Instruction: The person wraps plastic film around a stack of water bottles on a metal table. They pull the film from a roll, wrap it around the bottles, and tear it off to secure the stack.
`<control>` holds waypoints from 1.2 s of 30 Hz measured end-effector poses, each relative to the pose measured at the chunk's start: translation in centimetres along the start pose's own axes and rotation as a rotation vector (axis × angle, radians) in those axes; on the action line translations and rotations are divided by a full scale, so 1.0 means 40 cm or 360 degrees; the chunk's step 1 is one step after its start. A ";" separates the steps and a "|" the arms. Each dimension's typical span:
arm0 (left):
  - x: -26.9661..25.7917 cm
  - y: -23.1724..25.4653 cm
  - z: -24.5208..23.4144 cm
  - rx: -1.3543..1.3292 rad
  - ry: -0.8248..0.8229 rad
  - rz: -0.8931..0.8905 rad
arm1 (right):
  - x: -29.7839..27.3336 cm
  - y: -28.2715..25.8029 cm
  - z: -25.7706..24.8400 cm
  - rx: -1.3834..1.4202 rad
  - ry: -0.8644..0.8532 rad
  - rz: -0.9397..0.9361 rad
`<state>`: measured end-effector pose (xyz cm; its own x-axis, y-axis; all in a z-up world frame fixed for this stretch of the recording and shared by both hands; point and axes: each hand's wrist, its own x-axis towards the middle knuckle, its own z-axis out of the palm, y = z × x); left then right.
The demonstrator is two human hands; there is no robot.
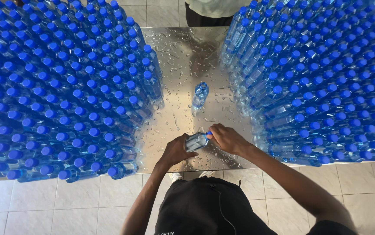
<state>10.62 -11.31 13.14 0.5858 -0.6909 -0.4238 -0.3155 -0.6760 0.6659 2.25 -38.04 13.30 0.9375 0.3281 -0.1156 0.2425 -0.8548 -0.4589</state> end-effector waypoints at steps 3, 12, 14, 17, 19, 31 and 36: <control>-0.020 0.010 0.005 -0.0109 0.0023 0.0088 | 0.010 -0.027 -0.010 -0.0385 0.0173 0.0070; -0.088 0.036 -0.084 -0.0543 -0.0280 0.0381 | -0.002 -0.092 -0.121 -0.0719 0.0623 -0.0534; -0.095 0.039 -0.071 -0.0690 -0.0530 0.0543 | -0.008 -0.047 -0.063 -0.0735 0.0671 -0.0751; -0.096 0.045 -0.085 -0.0580 -0.0448 0.0382 | 0.011 -0.093 -0.050 -0.0007 0.0446 0.0059; -0.045 -0.017 0.015 -0.0176 -0.0231 0.0319 | -0.013 0.011 0.062 0.0267 0.0227 0.0324; 0.039 -0.045 0.168 0.0333 0.0062 0.0724 | -0.218 -0.051 0.122 -0.0288 0.0300 0.0623; 0.111 -0.003 0.325 0.0636 0.0489 0.0722 | -0.237 0.127 0.209 0.1022 0.0095 0.1665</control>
<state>3.55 -17.65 3.22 0.4972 -0.8642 0.0773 -0.7973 -0.4199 0.4336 -7.51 -42.12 4.70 0.6208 -0.4297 -0.6557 -0.7839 -0.3365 -0.5218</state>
